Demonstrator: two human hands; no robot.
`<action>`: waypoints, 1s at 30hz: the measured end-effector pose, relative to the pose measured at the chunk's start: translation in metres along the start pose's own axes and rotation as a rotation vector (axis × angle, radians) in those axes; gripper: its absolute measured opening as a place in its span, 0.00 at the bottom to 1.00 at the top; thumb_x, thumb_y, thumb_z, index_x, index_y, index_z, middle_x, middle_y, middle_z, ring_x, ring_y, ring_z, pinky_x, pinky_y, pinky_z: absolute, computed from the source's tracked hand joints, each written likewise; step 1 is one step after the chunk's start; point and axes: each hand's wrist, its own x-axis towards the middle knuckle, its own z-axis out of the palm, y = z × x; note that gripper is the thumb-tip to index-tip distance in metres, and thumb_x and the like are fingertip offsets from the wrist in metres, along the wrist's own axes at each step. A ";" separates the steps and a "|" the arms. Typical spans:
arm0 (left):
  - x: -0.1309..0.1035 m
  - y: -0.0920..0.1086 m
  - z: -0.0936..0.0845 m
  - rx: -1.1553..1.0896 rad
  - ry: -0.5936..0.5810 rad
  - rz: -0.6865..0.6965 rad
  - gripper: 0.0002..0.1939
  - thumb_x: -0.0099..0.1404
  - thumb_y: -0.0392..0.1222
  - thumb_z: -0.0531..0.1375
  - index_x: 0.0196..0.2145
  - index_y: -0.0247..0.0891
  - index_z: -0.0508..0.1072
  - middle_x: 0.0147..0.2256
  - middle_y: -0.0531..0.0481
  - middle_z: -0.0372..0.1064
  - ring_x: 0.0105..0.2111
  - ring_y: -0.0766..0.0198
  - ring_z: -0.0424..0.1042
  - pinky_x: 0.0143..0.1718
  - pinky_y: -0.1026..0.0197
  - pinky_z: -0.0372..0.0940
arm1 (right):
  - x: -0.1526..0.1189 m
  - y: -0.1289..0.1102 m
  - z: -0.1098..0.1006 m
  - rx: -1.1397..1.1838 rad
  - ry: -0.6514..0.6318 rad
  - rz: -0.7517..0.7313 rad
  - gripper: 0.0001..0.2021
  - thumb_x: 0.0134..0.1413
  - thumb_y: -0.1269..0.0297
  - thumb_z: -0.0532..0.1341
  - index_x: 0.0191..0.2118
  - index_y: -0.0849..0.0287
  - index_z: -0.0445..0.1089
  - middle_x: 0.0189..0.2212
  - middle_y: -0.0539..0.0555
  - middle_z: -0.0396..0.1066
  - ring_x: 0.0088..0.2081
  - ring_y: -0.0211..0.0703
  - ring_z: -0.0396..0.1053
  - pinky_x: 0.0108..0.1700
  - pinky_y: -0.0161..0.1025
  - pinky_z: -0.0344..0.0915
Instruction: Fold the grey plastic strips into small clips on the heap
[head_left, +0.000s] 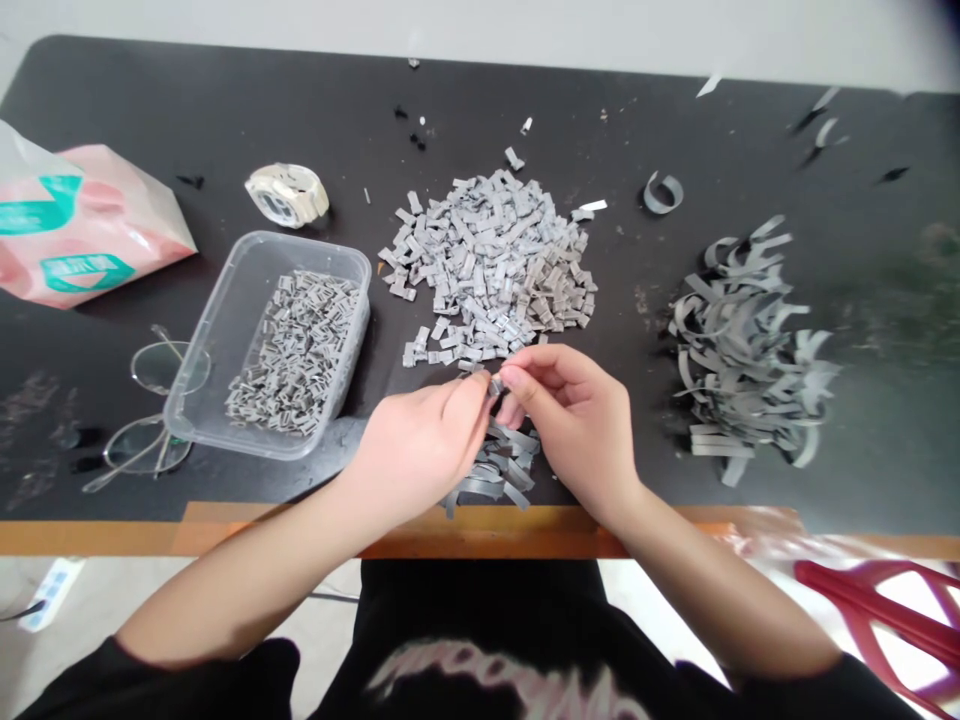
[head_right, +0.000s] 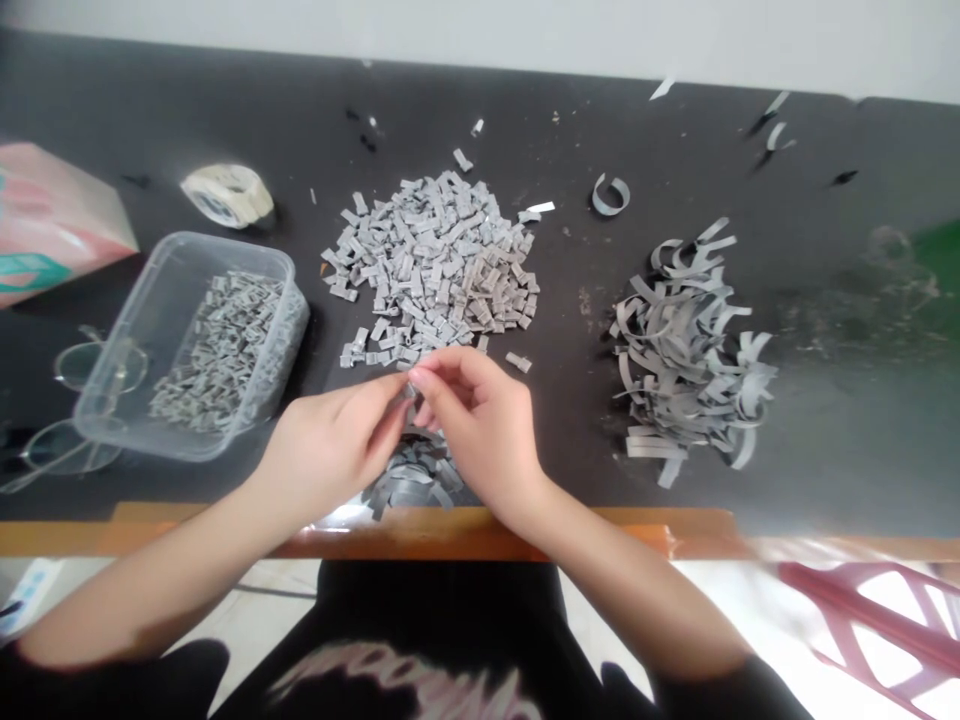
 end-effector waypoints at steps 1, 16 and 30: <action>0.000 -0.001 0.000 0.022 -0.005 -0.020 0.13 0.73 0.34 0.53 0.43 0.26 0.76 0.28 0.47 0.79 0.24 0.60 0.78 0.24 0.61 0.65 | -0.002 0.002 0.000 -0.051 -0.015 -0.026 0.03 0.59 0.65 0.66 0.37 0.56 0.75 0.26 0.48 0.77 0.20 0.34 0.71 0.25 0.33 0.70; 0.017 -0.009 -0.018 -1.119 -0.151 -0.647 0.09 0.67 0.41 0.62 0.38 0.38 0.83 0.19 0.57 0.66 0.20 0.71 0.61 0.24 0.67 0.60 | 0.001 -0.012 -0.017 0.040 -0.110 -0.050 0.06 0.58 0.72 0.66 0.41 0.56 0.77 0.34 0.49 0.78 0.29 0.32 0.71 0.33 0.32 0.69; 0.014 -0.006 -0.015 -1.278 -0.109 -0.635 0.10 0.68 0.42 0.62 0.44 0.39 0.82 0.17 0.59 0.60 0.17 0.72 0.58 0.24 0.67 0.63 | 0.004 -0.006 -0.018 0.379 -0.310 0.197 0.03 0.57 0.65 0.70 0.37 0.57 0.78 0.26 0.47 0.77 0.24 0.31 0.71 0.29 0.31 0.67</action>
